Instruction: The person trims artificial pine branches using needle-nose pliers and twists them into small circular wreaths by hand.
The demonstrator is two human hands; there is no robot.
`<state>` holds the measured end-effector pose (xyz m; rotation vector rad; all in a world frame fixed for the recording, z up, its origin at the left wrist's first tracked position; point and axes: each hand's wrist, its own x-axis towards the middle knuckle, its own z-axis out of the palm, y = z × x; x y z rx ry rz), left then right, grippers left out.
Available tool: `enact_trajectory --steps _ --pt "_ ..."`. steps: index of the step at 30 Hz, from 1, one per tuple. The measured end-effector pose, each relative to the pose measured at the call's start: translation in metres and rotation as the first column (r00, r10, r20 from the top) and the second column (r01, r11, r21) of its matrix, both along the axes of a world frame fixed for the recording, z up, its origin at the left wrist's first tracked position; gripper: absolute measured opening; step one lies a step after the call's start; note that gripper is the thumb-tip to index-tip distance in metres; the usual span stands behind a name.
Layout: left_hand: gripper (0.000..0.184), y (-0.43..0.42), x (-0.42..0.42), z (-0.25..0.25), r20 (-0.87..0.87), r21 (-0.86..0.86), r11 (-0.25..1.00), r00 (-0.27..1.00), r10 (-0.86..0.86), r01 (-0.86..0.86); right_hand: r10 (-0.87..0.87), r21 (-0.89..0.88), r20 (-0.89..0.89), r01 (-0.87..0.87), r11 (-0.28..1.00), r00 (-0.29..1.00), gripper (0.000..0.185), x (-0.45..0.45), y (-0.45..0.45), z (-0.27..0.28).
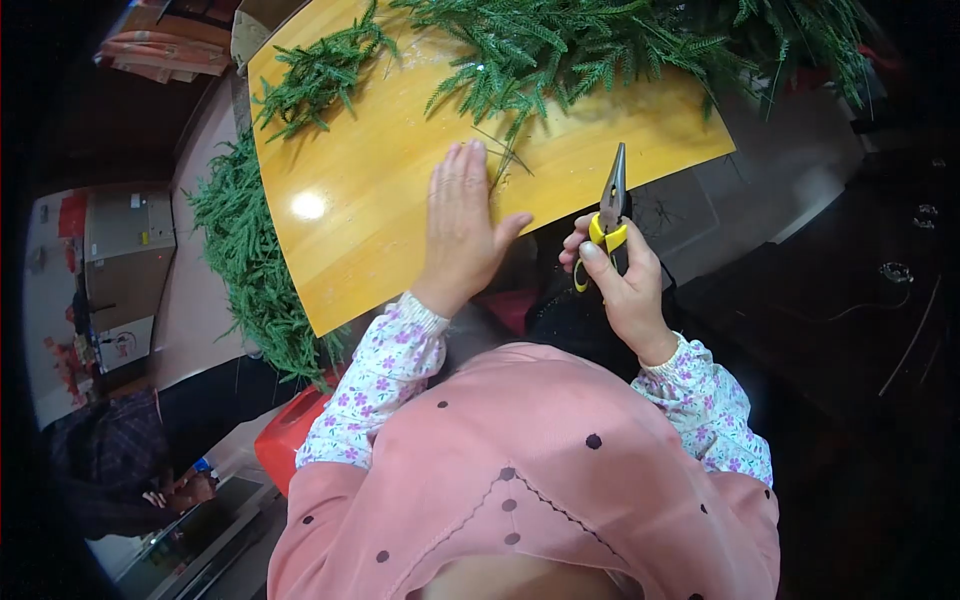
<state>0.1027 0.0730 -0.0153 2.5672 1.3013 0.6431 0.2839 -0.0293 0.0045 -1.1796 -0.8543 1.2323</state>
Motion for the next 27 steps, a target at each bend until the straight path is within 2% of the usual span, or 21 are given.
enact_trajectory --steps 5,8,9,10,12,15,18,21,24,25,27 --pt "0.090 0.001 0.040 0.001 0.039 -0.006 0.996 0.996 -0.086 0.086 -0.038 0.040 -0.037 0.040 0.998 0.999 0.020 0.005 -0.002 0.010" --pt "0.090 0.001 0.062 -0.004 0.052 -0.021 0.982 0.981 -0.186 0.187 -0.022 0.099 0.010 0.021 0.995 1.000 0.023 0.012 -0.005 0.009" --pt "0.082 -0.001 0.070 -0.003 0.120 -0.074 0.969 0.967 -0.225 0.234 -0.024 0.147 -0.010 0.025 0.989 1.000 0.024 0.014 -0.005 0.009" --pt "0.074 -0.003 0.076 0.004 0.101 -0.066 0.957 0.956 -0.274 0.281 -0.044 0.134 -0.036 0.048 0.990 0.998 0.025 0.014 -0.007 0.011" --pt "0.065 -0.006 0.090 -0.007 0.074 0.063 0.933 0.930 -0.359 0.355 -0.060 0.111 0.060 0.053 0.992 0.996 0.025 0.019 -0.010 0.017" --pt "0.062 -0.007 0.106 -0.003 0.181 0.055 0.902 0.884 -0.432 0.429 -0.093 0.150 0.044 0.085 0.985 0.995 0.026 0.020 -0.012 0.021" --pt "0.061 0.001 0.130 -0.015 0.122 0.082 0.838 0.829 -0.545 0.539 -0.092 0.193 -0.014 0.093 0.977 0.996 0.026 0.021 -0.016 0.027" --pt "0.061 0.013 0.161 -0.007 0.203 -0.140 0.667 0.681 -0.704 0.732 -0.059 0.209 -0.086 0.076 0.975 0.995 0.027 0.018 -0.022 0.033" --pt "0.055 0.003 0.165 0.004 0.415 0.137 0.690 0.591 -0.692 0.711 -0.002 0.240 -0.026 0.008 0.971 1.000 0.029 0.015 -0.027 0.036" --pt "0.045 0.004 0.166 0.009 0.445 0.174 0.693 0.572 -0.689 0.700 0.012 0.253 -0.008 -0.010 0.967 1.000 0.029 0.014 -0.026 0.037" --pt "0.037 0.012 0.151 0.016 0.390 0.217 0.674 0.570 -0.723 0.706 0.033 0.273 0.024 -0.038 0.961 0.999 0.029 0.013 -0.025 0.037"
